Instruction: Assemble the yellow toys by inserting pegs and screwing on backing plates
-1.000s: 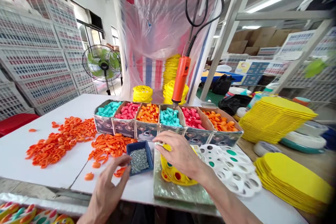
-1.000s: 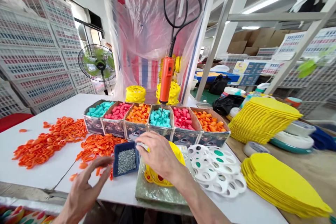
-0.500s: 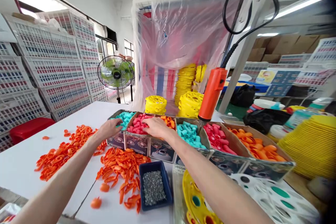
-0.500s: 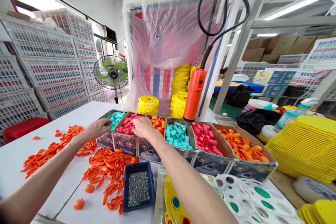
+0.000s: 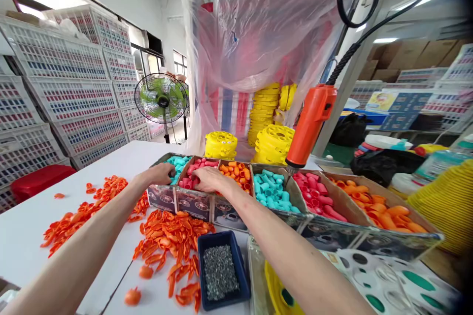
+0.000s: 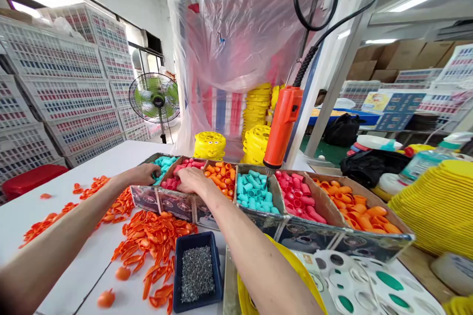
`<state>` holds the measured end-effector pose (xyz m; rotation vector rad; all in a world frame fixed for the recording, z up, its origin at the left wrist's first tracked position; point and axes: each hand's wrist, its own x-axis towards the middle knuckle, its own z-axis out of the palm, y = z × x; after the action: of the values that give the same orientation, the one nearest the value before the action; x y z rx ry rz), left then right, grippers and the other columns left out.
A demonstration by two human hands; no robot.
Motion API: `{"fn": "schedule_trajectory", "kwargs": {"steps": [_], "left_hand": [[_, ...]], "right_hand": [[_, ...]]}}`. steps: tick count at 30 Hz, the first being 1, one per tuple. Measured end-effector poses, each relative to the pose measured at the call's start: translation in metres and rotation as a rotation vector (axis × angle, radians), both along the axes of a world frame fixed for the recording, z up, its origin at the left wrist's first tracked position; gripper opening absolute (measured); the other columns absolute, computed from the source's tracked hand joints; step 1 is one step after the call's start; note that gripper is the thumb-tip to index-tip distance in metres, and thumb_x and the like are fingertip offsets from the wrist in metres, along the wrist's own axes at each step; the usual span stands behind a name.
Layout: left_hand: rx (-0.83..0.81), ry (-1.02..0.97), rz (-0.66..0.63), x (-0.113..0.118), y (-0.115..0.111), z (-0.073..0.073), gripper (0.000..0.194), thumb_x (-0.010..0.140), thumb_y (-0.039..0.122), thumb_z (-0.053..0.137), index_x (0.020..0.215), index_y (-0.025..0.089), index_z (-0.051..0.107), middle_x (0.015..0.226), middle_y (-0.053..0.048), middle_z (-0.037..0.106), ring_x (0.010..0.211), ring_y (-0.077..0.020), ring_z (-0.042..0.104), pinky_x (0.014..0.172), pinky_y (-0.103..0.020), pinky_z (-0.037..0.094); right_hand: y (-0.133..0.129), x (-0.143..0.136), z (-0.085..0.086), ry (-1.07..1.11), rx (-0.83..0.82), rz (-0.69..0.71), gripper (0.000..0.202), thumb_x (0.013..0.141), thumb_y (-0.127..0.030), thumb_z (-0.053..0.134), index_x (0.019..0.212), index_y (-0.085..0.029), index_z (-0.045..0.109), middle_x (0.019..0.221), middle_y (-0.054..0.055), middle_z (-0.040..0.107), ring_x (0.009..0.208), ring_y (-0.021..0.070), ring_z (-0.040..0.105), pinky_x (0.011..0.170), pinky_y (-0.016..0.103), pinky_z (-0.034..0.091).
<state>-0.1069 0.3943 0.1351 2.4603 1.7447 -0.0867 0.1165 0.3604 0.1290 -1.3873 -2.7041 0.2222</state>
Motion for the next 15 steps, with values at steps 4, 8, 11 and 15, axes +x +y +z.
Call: {"fn": "schedule_trajectory", "kwargs": {"steps": [4, 8, 11, 15], "left_hand": [[-0.066, 0.046, -0.021, -0.006, -0.002, 0.009, 0.022, 0.096, 0.034, 0.066, 0.107, 0.015, 0.068, 0.108, -0.006, 0.071, 0.094, -0.0214, 0.069, 0.084, -0.042, 0.059], [-0.103, 0.054, -0.031, -0.015, -0.003, 0.013, 0.020, 0.096, 0.033, 0.067, 0.106, 0.016, 0.069, 0.109, -0.006, 0.072, 0.097, -0.0219, 0.069, 0.086, -0.043, 0.058], [-0.109, 0.045, -0.006, -0.017, -0.003, 0.012, 0.021, 0.096, 0.033, 0.067, 0.108, 0.016, 0.069, 0.110, -0.006, 0.072, 0.096, -0.0217, 0.070, 0.085, -0.042, 0.059], [-0.014, -0.035, 0.062, -0.013, -0.009, 0.009, 0.023, 0.096, 0.033, 0.066, 0.110, 0.016, 0.068, 0.113, -0.007, 0.071, 0.098, -0.0222, 0.069, 0.087, -0.044, 0.058]], "right_hand": [[0.004, 0.011, -0.003, 0.058, 0.029, 0.032, 0.029, 0.082, -0.017, 0.067, 0.111, -0.023, 0.072, 0.109, 0.008, 0.076, 0.104, 0.0271, 0.070, 0.080, 0.030, 0.050], [0.004, 0.014, -0.010, 0.174, 0.058, 0.028, 0.027, 0.083, -0.020, 0.068, 0.109, -0.024, 0.070, 0.108, 0.006, 0.075, 0.105, 0.0258, 0.068, 0.078, 0.028, 0.047], [0.001, 0.013, -0.014, 0.300, 0.081, 0.000, 0.020, 0.087, -0.027, 0.065, 0.106, -0.021, 0.067, 0.103, 0.006, 0.075, 0.099, 0.0240, 0.068, 0.075, 0.028, 0.046], [-0.005, 0.013, -0.013, 0.488, 0.121, -0.058, 0.021, 0.089, -0.024, 0.058, 0.109, -0.016, 0.060, 0.101, 0.006, 0.074, 0.090, 0.0185, 0.068, 0.075, 0.026, 0.047]]}}
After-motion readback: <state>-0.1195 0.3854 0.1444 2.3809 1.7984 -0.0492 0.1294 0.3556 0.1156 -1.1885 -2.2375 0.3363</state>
